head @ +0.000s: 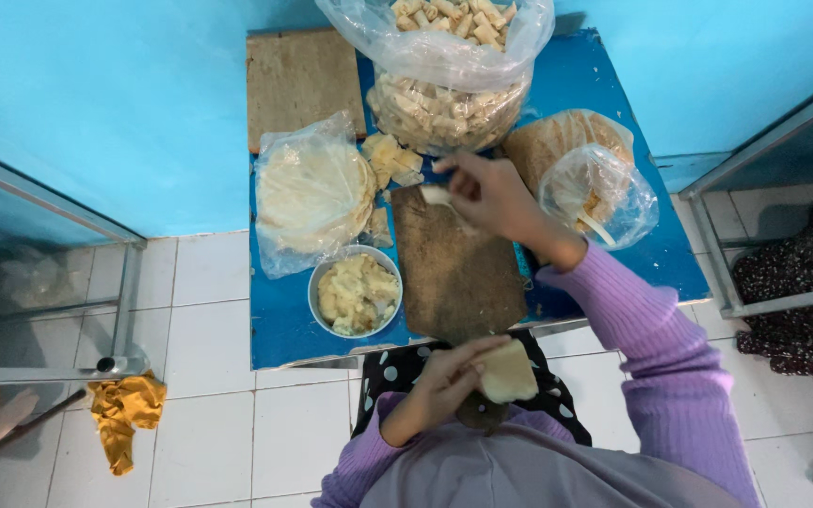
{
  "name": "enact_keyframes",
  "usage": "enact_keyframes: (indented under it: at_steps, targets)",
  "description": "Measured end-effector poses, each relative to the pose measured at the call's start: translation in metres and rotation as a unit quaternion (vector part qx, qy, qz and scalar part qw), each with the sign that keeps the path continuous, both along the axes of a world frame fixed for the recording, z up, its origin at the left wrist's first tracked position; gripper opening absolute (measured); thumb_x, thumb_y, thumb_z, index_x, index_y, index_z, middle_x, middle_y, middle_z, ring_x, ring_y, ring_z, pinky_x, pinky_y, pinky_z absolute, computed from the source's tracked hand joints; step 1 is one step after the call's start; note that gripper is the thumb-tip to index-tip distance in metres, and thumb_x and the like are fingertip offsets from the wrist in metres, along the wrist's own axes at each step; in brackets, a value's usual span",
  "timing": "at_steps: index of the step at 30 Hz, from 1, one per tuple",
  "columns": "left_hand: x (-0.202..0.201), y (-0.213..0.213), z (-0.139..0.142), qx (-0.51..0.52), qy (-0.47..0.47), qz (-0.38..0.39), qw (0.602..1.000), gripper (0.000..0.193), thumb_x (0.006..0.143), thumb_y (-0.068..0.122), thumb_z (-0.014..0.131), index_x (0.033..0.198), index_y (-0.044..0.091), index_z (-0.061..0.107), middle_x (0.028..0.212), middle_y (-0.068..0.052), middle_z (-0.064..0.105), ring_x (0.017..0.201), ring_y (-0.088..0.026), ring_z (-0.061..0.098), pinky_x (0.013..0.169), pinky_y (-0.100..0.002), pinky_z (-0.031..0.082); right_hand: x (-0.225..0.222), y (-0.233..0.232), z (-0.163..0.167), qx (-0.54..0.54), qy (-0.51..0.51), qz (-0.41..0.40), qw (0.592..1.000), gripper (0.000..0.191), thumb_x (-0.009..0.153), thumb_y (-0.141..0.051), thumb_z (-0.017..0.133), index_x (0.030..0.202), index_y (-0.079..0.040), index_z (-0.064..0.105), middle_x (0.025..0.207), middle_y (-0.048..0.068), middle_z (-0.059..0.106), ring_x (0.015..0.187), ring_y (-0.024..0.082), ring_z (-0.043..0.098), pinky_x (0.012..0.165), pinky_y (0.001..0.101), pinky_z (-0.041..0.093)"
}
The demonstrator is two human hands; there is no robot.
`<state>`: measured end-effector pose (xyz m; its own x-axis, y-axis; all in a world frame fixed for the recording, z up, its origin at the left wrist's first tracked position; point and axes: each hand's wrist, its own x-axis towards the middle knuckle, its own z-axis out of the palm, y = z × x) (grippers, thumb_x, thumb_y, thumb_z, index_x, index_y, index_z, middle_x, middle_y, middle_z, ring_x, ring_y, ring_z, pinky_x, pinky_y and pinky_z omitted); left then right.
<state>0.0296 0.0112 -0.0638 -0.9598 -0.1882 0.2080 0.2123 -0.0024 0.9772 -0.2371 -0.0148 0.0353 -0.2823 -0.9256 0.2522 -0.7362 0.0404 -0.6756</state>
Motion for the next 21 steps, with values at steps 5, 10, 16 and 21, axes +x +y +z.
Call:
enact_keyframes:
  at_steps: [5, 10, 16, 21]
  targets:
    - [-0.005, -0.004, -0.012, 0.234, -0.024, 0.061, 0.97, 0.053, 0.101, 0.001, 0.047, 0.154, 0.004, 0.045, 0.149, -0.011, 0.055, 0.126, -0.02, 0.059, 0.095, -0.033, 0.053, 0.015, -0.014, 0.014, -0.148, -0.081, 0.071, 0.983, 0.052, 0.093, 0.002, 0.064, 0.143, -0.004, 0.051, 0.128, 0.015, 0.068, 0.104, 0.019, 0.074, 0.085, 0.0301, 0.062]
    - [-0.003, -0.015, -0.004, 0.296, 0.055, 0.089, 0.949, 0.077, 0.093, -0.005, 0.044, 0.164, 0.009, 0.018, 0.146, -0.018, 0.055, 0.128, -0.024, 0.062, 0.105, -0.038, 0.054, 0.04, 0.041, 0.014, -0.093, 0.013, 0.066, 0.993, 0.045, 0.094, -0.001, 0.07, 0.138, -0.008, 0.063, 0.121, 0.008, 0.076, 0.104, 0.017, 0.078, 0.089, 0.0306, 0.065]
    - [-0.011, -0.011, 0.008, 0.238, 0.096, 0.157, 0.954, 0.071, 0.106, 0.0, 0.048, 0.166, 0.01, 0.012, 0.142, -0.019, 0.06, 0.127, -0.022, 0.061, 0.108, -0.034, 0.048, 0.093, 0.114, -0.007, -0.091, 0.053, 0.094, 0.99, 0.046, 0.073, -0.014, 0.087, 0.114, -0.004, 0.067, 0.098, 0.012, 0.07, 0.091, 0.03, 0.072, 0.076, 0.0368, 0.056]
    - [-0.016, -0.004, 0.006, 0.224, 0.094, 0.176, 0.954, 0.069, 0.108, 0.001, 0.048, 0.166, 0.01, 0.011, 0.14, -0.02, 0.061, 0.124, -0.022, 0.061, 0.106, -0.034, 0.048, 0.11, 0.119, -0.041, -0.109, -0.014, 0.006, 0.994, 0.032, 0.085, -0.005, 0.08, 0.114, -0.006, 0.068, 0.098, 0.008, 0.07, 0.09, 0.022, 0.072, 0.077, 0.0324, 0.057]
